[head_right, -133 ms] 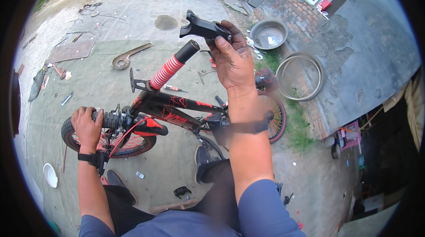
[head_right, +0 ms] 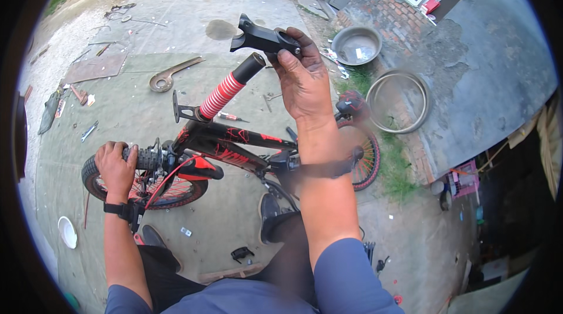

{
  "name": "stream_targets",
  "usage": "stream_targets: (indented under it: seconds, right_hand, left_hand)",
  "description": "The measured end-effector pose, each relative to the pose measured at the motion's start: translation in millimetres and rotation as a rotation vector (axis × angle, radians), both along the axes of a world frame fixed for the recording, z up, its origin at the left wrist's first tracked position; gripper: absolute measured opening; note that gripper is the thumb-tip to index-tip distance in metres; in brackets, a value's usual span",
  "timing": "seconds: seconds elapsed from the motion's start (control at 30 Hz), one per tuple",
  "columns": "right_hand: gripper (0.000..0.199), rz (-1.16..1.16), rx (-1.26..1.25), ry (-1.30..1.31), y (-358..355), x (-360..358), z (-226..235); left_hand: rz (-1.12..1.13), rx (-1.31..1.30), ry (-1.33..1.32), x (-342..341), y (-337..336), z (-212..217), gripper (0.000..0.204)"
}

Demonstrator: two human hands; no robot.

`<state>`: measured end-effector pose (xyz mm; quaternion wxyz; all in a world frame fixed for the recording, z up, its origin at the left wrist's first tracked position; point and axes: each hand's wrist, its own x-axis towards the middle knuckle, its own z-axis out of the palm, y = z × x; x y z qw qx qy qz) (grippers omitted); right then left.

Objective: The person assembles a mountain bike by attaching the handlebar stem and handlebars to the front fork. They insert the stem into the fork steerer tube, align the handlebars, and tighten the bolts to secure the components.

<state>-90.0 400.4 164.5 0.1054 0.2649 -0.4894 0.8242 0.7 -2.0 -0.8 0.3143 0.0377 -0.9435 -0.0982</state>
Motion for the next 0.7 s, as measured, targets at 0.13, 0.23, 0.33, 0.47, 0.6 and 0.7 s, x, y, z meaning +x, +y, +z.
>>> stream_targets:
  seconds: [0.13,0.23,0.33,0.47,0.6,0.7]
  right_hand:
    - [0.045,0.055,-0.054,-0.014,-8,1,-2]
    - [0.044,0.044,-0.1,-0.045,-15,-2,-8]
    - [0.044,0.046,-0.121,-0.07,-19,-2,-11]
    - [0.045,0.002,-0.118,-0.054,-22,0,-16]
    - [0.044,-0.012,-0.119,-0.049,-23,1,-19]
    - [0.042,-0.033,-0.107,-0.027,-22,2,-20]
  left_hand:
    - [-0.007,0.012,0.01,-2,1,-1,0.028]
    - [-0.003,0.009,0.013,-1,-1,-1,0.028]
    - [-0.005,0.017,0.008,-1,0,0,0.028]
    - [-0.011,0.014,0.021,-2,1,-2,0.028]
    - [-0.011,0.009,0.022,-2,1,0,0.029]
    - [-0.008,0.01,0.019,-2,0,0,0.029]
